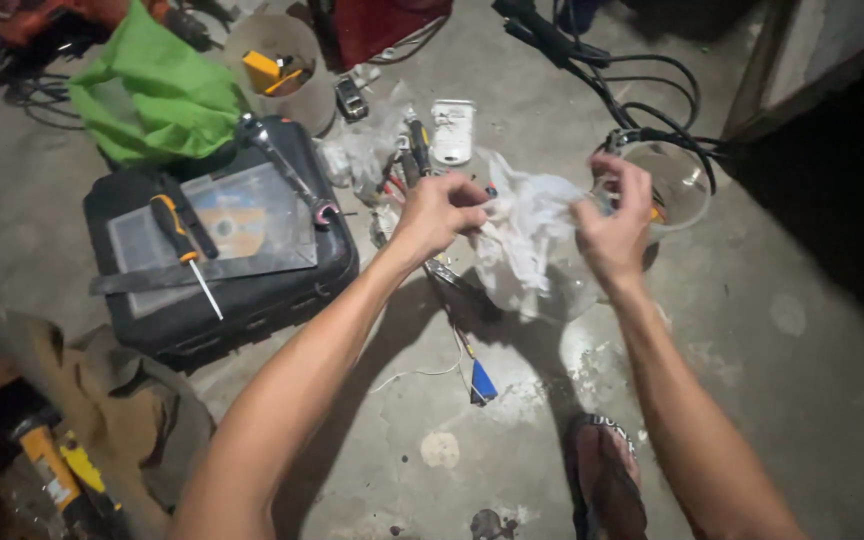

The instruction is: Organizing various hand tools from the floor into a tool bag and an organizer box.

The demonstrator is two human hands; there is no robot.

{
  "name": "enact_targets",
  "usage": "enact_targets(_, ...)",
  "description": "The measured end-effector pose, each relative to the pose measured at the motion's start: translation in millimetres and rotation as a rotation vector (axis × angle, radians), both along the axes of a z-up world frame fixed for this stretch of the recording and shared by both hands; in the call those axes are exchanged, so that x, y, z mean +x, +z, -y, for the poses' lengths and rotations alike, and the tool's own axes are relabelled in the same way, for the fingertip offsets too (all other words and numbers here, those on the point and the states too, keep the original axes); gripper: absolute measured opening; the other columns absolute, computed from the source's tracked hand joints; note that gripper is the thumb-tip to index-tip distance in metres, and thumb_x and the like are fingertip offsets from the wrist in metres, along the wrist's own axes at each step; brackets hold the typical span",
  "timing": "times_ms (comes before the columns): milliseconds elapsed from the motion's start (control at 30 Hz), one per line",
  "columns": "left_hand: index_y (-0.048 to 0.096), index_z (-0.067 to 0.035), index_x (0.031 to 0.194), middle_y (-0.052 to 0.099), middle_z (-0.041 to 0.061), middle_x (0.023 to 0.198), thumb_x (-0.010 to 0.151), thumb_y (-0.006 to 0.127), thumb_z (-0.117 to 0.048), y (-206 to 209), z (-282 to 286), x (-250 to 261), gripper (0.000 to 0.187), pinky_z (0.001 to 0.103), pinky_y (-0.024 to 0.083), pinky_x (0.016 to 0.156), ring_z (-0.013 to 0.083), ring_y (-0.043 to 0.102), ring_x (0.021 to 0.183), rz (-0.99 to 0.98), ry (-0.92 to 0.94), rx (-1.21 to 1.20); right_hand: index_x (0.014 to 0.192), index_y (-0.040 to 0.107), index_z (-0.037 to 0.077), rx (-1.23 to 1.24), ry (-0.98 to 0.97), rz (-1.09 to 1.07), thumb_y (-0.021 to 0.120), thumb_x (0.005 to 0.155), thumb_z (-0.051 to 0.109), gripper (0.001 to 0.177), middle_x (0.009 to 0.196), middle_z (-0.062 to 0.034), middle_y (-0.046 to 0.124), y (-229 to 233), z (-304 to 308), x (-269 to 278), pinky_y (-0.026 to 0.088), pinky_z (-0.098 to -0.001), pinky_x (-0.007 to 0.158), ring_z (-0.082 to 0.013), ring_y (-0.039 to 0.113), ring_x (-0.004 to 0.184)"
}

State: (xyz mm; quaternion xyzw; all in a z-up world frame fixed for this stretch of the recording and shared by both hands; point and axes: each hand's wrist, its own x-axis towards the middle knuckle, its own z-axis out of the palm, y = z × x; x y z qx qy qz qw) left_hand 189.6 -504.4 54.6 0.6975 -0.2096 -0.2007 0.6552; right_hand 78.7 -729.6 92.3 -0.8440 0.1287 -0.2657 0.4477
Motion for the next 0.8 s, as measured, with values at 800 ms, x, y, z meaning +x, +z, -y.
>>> enact_targets(800, 0.074, -0.011, 0.113, 0.077, 0.010, 0.090, 0.076, 0.069, -0.007, -41, -3, -26, 0.037, 0.034, 0.057, 0.076, 0.0195, 0.073, 0.082, 0.166, 0.243, 0.285, 0.134, 0.059, 0.006, 1.337, 0.554, -0.365, 0.069, 0.091, 0.011, 0.044, 0.118, -0.0101, 0.070, -99, -51, 14, 0.061, -0.0415, 0.088, -0.0227, 0.072, 0.099)
